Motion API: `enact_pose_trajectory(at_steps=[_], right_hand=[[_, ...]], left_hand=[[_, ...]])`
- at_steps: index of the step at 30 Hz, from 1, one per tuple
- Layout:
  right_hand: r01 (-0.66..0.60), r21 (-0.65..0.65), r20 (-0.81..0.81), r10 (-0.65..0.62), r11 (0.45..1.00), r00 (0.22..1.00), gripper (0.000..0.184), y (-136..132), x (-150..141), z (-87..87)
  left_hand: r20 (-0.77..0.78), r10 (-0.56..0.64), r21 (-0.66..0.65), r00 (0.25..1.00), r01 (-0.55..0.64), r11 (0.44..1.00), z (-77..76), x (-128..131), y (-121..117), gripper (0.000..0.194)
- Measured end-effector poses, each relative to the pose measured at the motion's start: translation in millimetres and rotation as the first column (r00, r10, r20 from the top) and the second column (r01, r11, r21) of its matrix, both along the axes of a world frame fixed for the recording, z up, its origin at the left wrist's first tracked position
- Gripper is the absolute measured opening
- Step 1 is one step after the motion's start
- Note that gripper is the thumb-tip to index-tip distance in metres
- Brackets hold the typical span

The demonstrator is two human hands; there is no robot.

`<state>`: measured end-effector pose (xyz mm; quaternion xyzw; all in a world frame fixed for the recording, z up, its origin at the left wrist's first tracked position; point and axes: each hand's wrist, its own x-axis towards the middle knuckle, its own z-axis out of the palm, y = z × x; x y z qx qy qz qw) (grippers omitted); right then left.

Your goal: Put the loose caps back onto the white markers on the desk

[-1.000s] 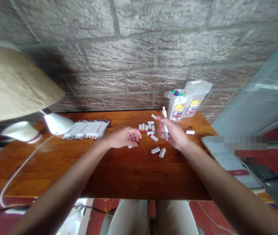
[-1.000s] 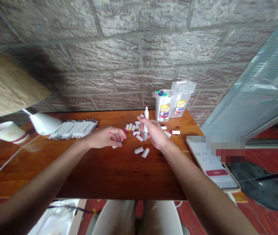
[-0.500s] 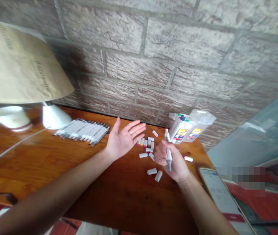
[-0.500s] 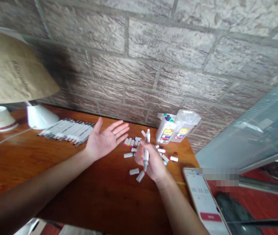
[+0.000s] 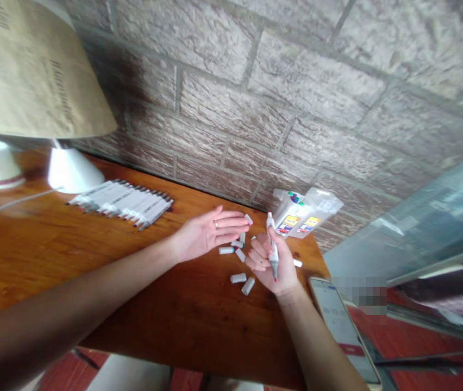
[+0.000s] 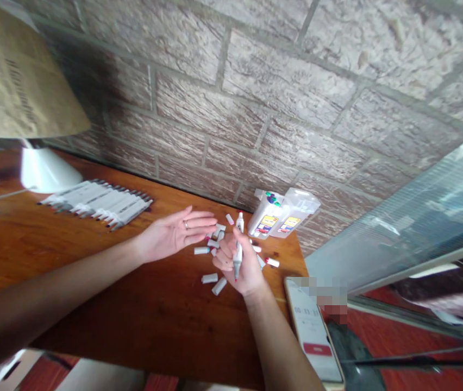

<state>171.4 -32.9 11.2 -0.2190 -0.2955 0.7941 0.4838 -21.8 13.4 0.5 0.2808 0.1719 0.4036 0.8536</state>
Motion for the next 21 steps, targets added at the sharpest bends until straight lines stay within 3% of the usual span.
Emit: enact_pose_trajectory(at_steps=[2,5,7,12,15,18,19,21], right_hand=[[0.011,-0.005,0.003,-0.011,1.000,1.000,0.062,2.4,4.7,0.0],[0.026,-0.017,0.039,-0.026,1.000,0.999,0.063,4.7,6.6,-0.6],[0.059,-0.018,0.053,-0.058,0.998,0.997,0.061,4.4,3.3,-0.7],[0.201,-0.042,0.008,-0.201,0.979,0.980,0.057,4.1,-4.7,1.3],[0.209,-0.057,0.014,-0.209,0.976,0.978,0.057,6.6,-1.2,1.2],[0.217,-0.043,0.072,-0.213,0.975,0.974,0.056,8.1,1.5,-1.1],[0.214,-0.032,0.108,-0.209,0.976,0.972,0.055,7.8,1.0,-1.7],[0.203,0.006,0.190,-0.201,0.979,0.961,0.055,5.9,-2.0,-2.0]], left_hand=[[-0.121,0.200,0.024,0.972,-0.198,0.980,-0.8,2.9,0.3,0.023],[-0.145,0.350,0.077,0.925,-0.342,0.936,-1.1,4.3,1.7,0.052],[-0.129,0.327,0.120,0.936,-0.313,0.942,0.6,3.2,2.5,0.065],[-0.217,0.351,0.285,0.911,-0.285,0.915,3.9,0.3,2.3,0.050],[-0.383,0.465,0.457,0.798,-0.274,0.846,0.4,-2.6,2.3,0.063],[-0.450,0.604,0.687,0.658,-0.178,0.705,-6.1,-5.3,3.7,0.057],[-0.440,0.617,0.723,0.653,-0.150,0.674,-8.4,-5.0,4.2,0.052],[-0.425,0.553,0.708,0.717,-0.117,0.696,-11.9,-1.5,4.4,0.049]])
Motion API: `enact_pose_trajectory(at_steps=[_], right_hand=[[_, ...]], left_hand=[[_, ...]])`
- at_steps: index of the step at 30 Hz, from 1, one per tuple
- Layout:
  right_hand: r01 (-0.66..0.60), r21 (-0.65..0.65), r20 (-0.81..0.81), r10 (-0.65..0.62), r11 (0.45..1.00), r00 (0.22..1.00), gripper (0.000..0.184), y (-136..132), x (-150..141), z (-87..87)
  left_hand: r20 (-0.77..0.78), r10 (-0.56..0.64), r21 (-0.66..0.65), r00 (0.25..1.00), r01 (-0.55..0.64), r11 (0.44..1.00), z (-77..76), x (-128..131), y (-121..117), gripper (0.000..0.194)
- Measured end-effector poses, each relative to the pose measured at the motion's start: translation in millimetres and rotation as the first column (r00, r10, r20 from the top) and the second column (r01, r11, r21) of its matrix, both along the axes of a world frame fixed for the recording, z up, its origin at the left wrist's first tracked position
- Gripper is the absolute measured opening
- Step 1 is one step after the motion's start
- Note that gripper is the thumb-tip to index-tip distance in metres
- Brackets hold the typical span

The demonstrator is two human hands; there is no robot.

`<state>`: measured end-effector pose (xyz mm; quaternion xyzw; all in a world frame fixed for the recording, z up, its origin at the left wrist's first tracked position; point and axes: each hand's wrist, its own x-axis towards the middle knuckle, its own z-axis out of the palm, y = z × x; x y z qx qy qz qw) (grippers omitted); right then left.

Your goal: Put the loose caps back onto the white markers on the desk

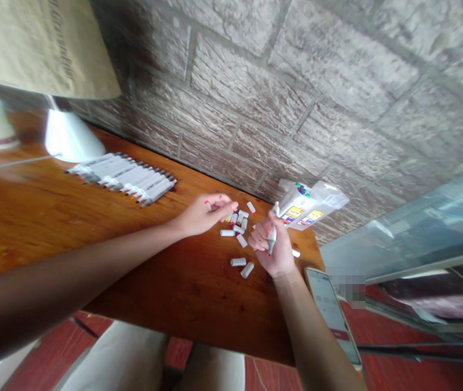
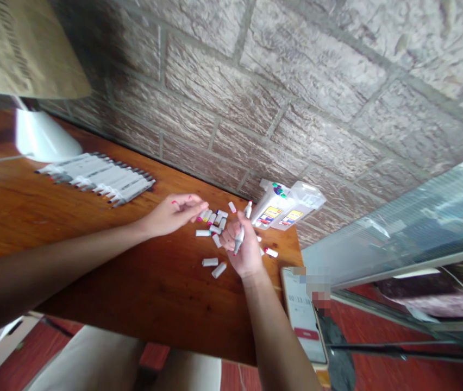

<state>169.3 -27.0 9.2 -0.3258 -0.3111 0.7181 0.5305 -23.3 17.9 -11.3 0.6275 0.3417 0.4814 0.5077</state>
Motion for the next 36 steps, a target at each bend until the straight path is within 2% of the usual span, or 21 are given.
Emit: enact_pose_trajectory(at_steps=[3,5,8,10,11,13,16,20,24,26,29,31,32,33,34,35,36], right_hand=[[-0.050,0.043,0.104,0.046,0.998,0.994,0.056,-4.3,-7.5,1.2],[-0.102,0.051,0.133,0.094,0.994,0.987,0.058,-6.5,-12.2,1.4],[-0.136,0.030,0.161,0.129,0.990,0.978,0.059,-6.5,-15.5,-0.2],[-0.137,0.013,0.177,0.133,0.990,0.975,0.057,-4.9,-14.4,-1.5],[-0.147,0.008,0.180,0.143,0.989,0.973,0.057,-4.1,-12.9,-1.7],[-0.204,0.007,0.179,0.199,0.979,0.964,0.058,-3.1,-8.8,-1.1],[-0.308,0.041,0.194,0.295,0.950,0.936,0.061,-4.1,-4.5,-0.1],[-0.346,0.104,0.264,0.310,0.932,0.913,0.059,-9.1,-9.9,-6.1],[-0.480,0.131,0.298,0.427,0.868,0.854,0.062,-13.6,-21.3,-14.5],[-0.498,0.141,0.333,0.433,0.856,0.838,0.062,-13.9,-23.7,-15.3],[-0.400,0.148,0.433,0.304,0.905,0.848,0.063,-12.2,-18.6,-12.7],[-0.269,0.216,0.528,0.119,0.938,0.841,0.058,-9.7,-10.4,-10.5],[-0.194,0.292,0.587,-0.015,0.936,0.810,0.050,-8.3,-6.1,-9.8],[-0.142,0.390,0.658,-0.167,0.910,0.734,0.039,-6.6,-2.2,-9.7],[-0.137,0.495,0.715,-0.312,0.858,0.626,0.028,-5.0,0.8,-10.3],[-0.177,0.575,0.744,-0.420,0.799,0.520,0.019,-3.4,2.7,-11.6],[-0.239,0.608,0.764,-0.476,0.757,0.435,0.016,-1.9,3.4,-13.8]], left_hand=[[0.100,-0.178,-0.137,0.979,0.191,0.972,-1.7,8.4,-2.7,0.060],[0.098,-0.222,-0.145,0.970,0.234,0.961,-0.8,11.7,-5.6,0.058],[0.028,-0.195,-0.042,0.980,0.196,0.980,0.9,9.8,-8.2,0.044],[-0.001,-0.169,-0.018,0.986,0.169,0.985,1.3,6.1,-7.0,0.044],[-0.018,-0.165,-0.041,0.986,0.164,0.986,1.3,4.4,-5.7,0.046],[-0.012,-0.240,-0.124,0.971,0.236,0.964,1.0,2.9,-2.4,0.053],[0.162,-0.305,-0.249,0.938,0.338,0.908,0.6,4.8,0.1,0.057],[0.278,-0.349,-0.287,0.895,0.424,0.859,-0.5,8.7,-5.1,0.051],[0.316,-0.338,-0.344,0.886,0.440,0.830,-2.9,11.6,-12.7,0.039],[0.347,-0.335,-0.359,0.876,0.454,0.815,-1.9,12.0,-14.2,0.036],[0.439,-0.324,-0.359,0.838,0.495,0.791,4.2,9.2,-11.1,0.040],[0.508,-0.226,-0.385,0.831,0.454,0.804,9.0,5.1,-5.3,0.043],[0.535,-0.147,-0.409,0.832,0.407,0.817,10.8,2.6,-1.7,0.044],[0.553,-0.063,-0.436,0.831,0.352,0.828,12.0,0.0,2.0,0.045],[0.565,0.012,-0.461,0.825,0.303,0.834,12.5,-2.4,5.7,0.047],[0.572,0.077,-0.483,0.817,0.259,0.836,12.2,-4.6,9.3,0.049],[0.574,0.124,-0.499,0.809,0.226,0.836,11.3,-6.3,12.6,0.050]])
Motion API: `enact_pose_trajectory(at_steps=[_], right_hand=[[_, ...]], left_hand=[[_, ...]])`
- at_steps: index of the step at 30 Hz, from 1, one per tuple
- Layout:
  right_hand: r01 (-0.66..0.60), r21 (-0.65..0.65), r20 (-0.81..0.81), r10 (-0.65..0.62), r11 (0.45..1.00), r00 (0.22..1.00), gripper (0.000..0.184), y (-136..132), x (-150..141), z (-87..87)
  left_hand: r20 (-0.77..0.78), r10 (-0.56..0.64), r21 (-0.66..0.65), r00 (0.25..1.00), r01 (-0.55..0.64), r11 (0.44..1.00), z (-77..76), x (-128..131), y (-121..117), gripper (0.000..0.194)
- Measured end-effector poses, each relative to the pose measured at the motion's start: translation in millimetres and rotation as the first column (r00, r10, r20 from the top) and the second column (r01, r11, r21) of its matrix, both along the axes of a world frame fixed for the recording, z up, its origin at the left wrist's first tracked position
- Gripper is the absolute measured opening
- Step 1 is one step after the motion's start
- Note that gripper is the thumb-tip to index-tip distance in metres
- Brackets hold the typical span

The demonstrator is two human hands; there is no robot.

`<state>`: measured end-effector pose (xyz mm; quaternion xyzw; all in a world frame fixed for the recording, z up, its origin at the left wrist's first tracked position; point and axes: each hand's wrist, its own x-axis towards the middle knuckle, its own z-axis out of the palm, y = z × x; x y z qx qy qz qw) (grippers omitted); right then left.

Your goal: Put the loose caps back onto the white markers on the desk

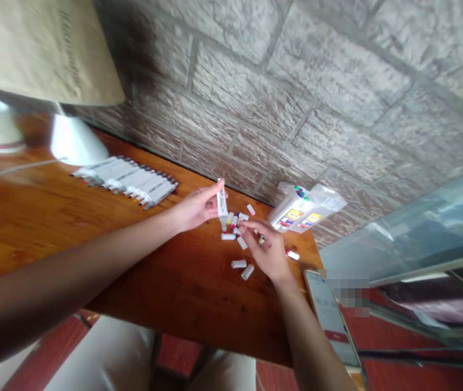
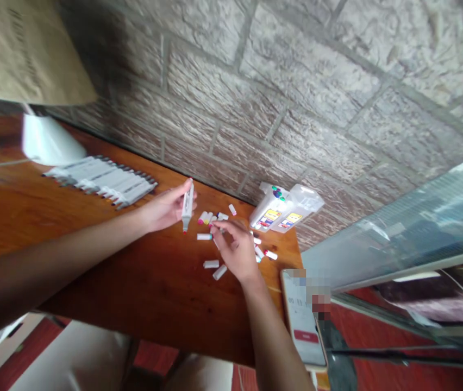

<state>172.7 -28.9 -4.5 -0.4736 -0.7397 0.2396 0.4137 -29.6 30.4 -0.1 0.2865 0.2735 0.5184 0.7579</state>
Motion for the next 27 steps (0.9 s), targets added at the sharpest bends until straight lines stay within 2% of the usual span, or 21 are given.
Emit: enact_pose_trajectory(at_steps=[3,7,14,18,21,27], right_hand=[[-0.060,0.028,0.221,0.052,0.998,0.974,0.023,3.1,-3.2,-9.6],[-0.134,0.002,0.285,0.128,0.991,0.950,0.015,5.3,-6.9,-21.0],[-0.080,-0.023,0.187,0.083,0.997,0.979,0.017,8.4,-4.9,-27.9],[0.021,0.006,0.060,-0.021,1.000,0.998,0.026,4.3,-8.0,-21.2],[0.076,0.039,-0.010,-0.076,0.996,0.997,0.027,2.4,-6.8,-14.7],[0.062,-0.113,-0.206,-0.084,0.992,0.975,0.026,1.6,-7.0,-23.2]], left_hand=[[0.002,0.036,-0.022,0.999,-0.036,0.999,-5.6,-2.6,7.0,0.052],[-0.034,0.054,-0.023,0.998,-0.055,0.998,-12.4,-2.1,8.8,0.053],[-0.064,0.050,-0.029,0.997,-0.052,0.998,-15.3,-0.4,8.9,0.056],[-0.058,0.065,-0.039,0.996,-0.068,0.997,-14.0,-0.8,8.8,0.053],[-0.056,0.083,-0.063,0.995,-0.086,0.994,-11.9,-1.0,8.6,0.053],[0.030,0.070,-0.056,0.997,-0.069,0.996,-7.2,1.6,6.4,0.056]])
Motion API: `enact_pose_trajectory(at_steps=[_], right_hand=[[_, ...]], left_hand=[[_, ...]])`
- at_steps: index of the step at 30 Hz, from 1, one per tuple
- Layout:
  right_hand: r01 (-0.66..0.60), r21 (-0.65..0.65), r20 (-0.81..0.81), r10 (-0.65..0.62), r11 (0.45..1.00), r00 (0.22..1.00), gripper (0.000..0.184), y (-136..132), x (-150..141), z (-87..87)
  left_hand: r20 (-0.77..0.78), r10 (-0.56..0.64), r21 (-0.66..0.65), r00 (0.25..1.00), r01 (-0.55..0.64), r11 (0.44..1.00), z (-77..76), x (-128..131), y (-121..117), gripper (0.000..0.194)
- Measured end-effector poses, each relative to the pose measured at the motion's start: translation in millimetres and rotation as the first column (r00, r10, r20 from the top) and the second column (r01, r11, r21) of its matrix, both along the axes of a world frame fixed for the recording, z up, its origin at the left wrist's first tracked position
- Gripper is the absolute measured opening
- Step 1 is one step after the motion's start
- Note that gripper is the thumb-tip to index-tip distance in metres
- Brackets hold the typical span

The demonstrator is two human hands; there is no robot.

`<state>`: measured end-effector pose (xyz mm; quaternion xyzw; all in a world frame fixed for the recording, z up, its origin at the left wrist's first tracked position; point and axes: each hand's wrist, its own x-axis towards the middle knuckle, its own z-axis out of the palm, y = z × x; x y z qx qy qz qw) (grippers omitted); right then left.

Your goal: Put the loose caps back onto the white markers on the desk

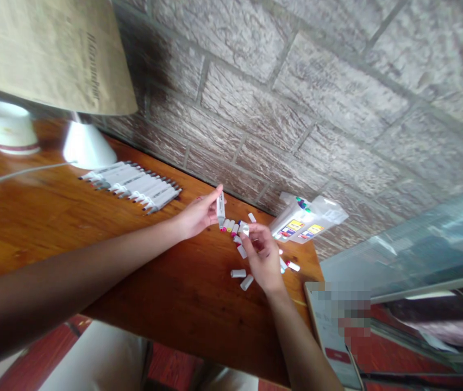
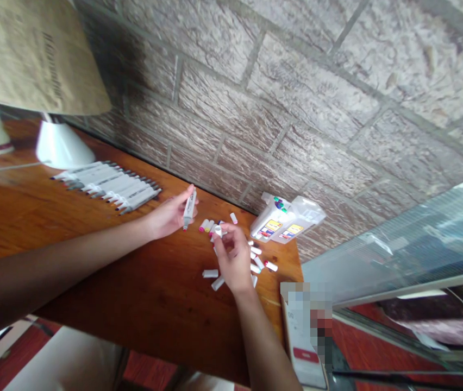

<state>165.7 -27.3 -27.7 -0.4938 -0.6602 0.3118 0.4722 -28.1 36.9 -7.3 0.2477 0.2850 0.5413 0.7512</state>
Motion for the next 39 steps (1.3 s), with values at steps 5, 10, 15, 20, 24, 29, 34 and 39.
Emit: enact_pose_trajectory(at_steps=[5,10,15,20,24,29,34,39], right_hand=[[-0.033,0.008,-0.001,0.033,0.999,0.999,0.022,-2.1,-8.7,-1.6],[-0.040,0.015,0.047,0.039,0.999,0.998,0.019,-3.8,-10.6,2.5],[-0.033,0.027,0.044,0.031,0.999,0.999,0.018,-5.1,-8.4,2.3],[-0.047,0.029,0.031,0.046,0.998,0.998,0.019,-4.2,-8.0,3.0],[-0.052,0.025,0.053,0.051,0.998,0.997,0.018,-4.5,-7.1,2.8],[-0.047,0.002,0.103,0.046,0.999,0.994,0.020,-5.5,-7.1,3.8],[-0.050,0.014,0.100,0.048,0.999,0.994,0.019,-6.4,-8.4,5.4],[-0.062,0.005,0.092,0.061,0.998,0.994,0.020,-6.8,-9.1,4.4]], left_hand=[[-0.006,-0.015,0.003,1.000,0.015,1.000,4.7,1.7,-4.6,0.060],[-0.010,0.011,-0.037,1.000,-0.011,0.999,8.4,1.2,-5.8,0.060],[-0.007,0.018,-0.032,1.000,-0.018,0.999,9.3,1.3,-5.4,0.056],[-0.015,0.009,-0.064,1.000,-0.010,0.998,11.4,2.5,-7.4,0.052],[-0.011,0.005,-0.067,1.000,-0.005,0.998,11.7,2.7,-7.6,0.050],[-0.002,-0.003,-0.035,1.000,0.002,0.999,7.3,1.8,-5.7,0.053],[-0.014,-0.003,-0.025,1.000,0.003,1.000,5.7,1.9,-5.3,0.056],[-0.053,0.016,0.029,0.998,-0.014,0.999,7.0,2.4,-6.4,0.059]])
